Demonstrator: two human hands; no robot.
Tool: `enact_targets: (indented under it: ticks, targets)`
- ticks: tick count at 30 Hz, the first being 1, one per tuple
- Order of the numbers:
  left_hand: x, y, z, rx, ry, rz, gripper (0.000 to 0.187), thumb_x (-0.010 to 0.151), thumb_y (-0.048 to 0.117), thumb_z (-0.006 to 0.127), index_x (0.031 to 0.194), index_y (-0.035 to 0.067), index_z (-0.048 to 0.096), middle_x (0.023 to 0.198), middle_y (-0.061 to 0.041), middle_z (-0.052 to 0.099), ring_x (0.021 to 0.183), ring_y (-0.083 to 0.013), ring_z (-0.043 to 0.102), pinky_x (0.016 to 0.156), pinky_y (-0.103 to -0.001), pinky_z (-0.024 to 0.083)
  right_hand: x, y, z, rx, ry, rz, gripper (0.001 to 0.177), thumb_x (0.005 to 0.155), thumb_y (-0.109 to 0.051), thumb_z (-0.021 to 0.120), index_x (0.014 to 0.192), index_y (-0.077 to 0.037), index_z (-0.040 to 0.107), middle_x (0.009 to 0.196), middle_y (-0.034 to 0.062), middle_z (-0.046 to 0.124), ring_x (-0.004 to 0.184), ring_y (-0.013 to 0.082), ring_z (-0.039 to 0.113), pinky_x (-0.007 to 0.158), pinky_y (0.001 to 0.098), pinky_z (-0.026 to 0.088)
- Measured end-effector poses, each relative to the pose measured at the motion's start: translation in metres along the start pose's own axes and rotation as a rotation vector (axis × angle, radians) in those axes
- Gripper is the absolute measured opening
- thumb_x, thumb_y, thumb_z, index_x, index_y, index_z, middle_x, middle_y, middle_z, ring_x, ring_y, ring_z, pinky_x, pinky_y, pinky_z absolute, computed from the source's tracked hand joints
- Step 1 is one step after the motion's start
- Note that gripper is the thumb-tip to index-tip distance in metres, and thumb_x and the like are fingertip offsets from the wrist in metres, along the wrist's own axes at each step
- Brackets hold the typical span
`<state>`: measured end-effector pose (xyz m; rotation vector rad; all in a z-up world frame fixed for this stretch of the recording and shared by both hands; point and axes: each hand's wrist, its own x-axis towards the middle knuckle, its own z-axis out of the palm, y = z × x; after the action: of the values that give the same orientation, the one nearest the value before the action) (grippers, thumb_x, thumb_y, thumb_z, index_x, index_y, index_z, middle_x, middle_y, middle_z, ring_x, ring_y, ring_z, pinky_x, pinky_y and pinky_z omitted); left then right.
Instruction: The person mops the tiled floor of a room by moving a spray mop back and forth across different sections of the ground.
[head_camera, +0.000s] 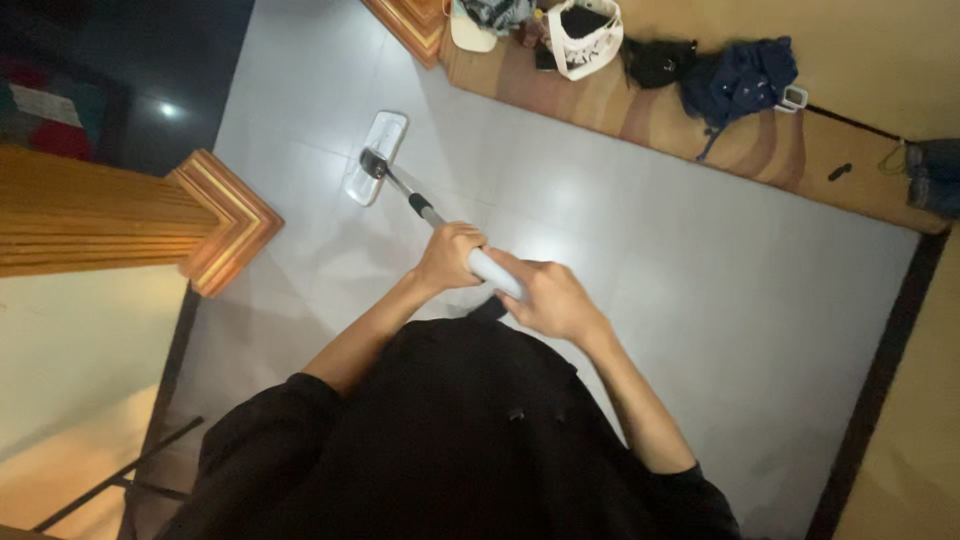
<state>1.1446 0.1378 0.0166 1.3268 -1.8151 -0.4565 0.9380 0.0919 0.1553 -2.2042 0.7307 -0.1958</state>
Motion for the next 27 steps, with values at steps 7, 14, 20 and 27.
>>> enact_targets:
  ticks: [7, 14, 20, 27]
  targets:
    - [-0.015, -0.052, -0.077, -0.022, 0.058, -0.002, 0.028, 0.060, 0.012, 0.080, 0.063, 0.005, 0.053, 0.064, -0.015, 0.056, 0.063, -0.0357, 0.058, 0.060, -0.044, 0.046, 0.070, -0.047, 0.056, -0.008, 0.031, 0.059, 0.063, 0.082, -0.012, 0.073, 0.142, -0.011, 0.055, 0.092, 0.0181, 0.074, 0.072, 0.0376, 0.072, 0.067, 0.0442, 0.059]
    - [-0.014, -0.115, -0.173, -0.067, 0.142, -0.002, 0.034, 0.074, 0.011, 0.084, 0.061, 0.004, 0.053, 0.058, -0.013, 0.052, 0.053, -0.0328, 0.053, 0.053, -0.042, 0.041, 0.172, -0.093, 0.098, -0.045, 0.015, 0.063, 0.066, 0.081, -0.012, 0.073, 0.143, -0.010, 0.053, 0.091, 0.0201, 0.074, 0.068, 0.0388, 0.071, 0.063, 0.0457, 0.059]
    - [0.000, -0.241, -0.267, 0.003, 0.102, 0.074, 0.029, 0.068, 0.017, 0.081, 0.063, 0.006, 0.055, 0.061, -0.014, 0.055, 0.058, -0.0366, 0.057, 0.055, -0.044, 0.044, 0.301, -0.129, 0.135, 0.120, 0.159, 0.035, 0.058, 0.084, -0.017, 0.073, 0.140, -0.009, 0.056, 0.088, 0.0221, 0.074, 0.072, 0.0379, 0.074, 0.068, 0.0446, 0.060]
    - [-0.003, -0.320, -0.303, 0.088, 0.055, 0.071, 0.032, 0.064, 0.023, 0.081, 0.066, 0.006, 0.054, 0.066, -0.015, 0.056, 0.067, -0.0379, 0.059, 0.063, -0.047, 0.047, 0.386, -0.132, 0.173, 0.286, -0.022, 0.293, 0.065, 0.093, -0.024, 0.065, 0.153, -0.016, 0.042, 0.079, 0.0251, 0.072, 0.072, 0.0393, 0.074, 0.070, 0.0461, 0.057]
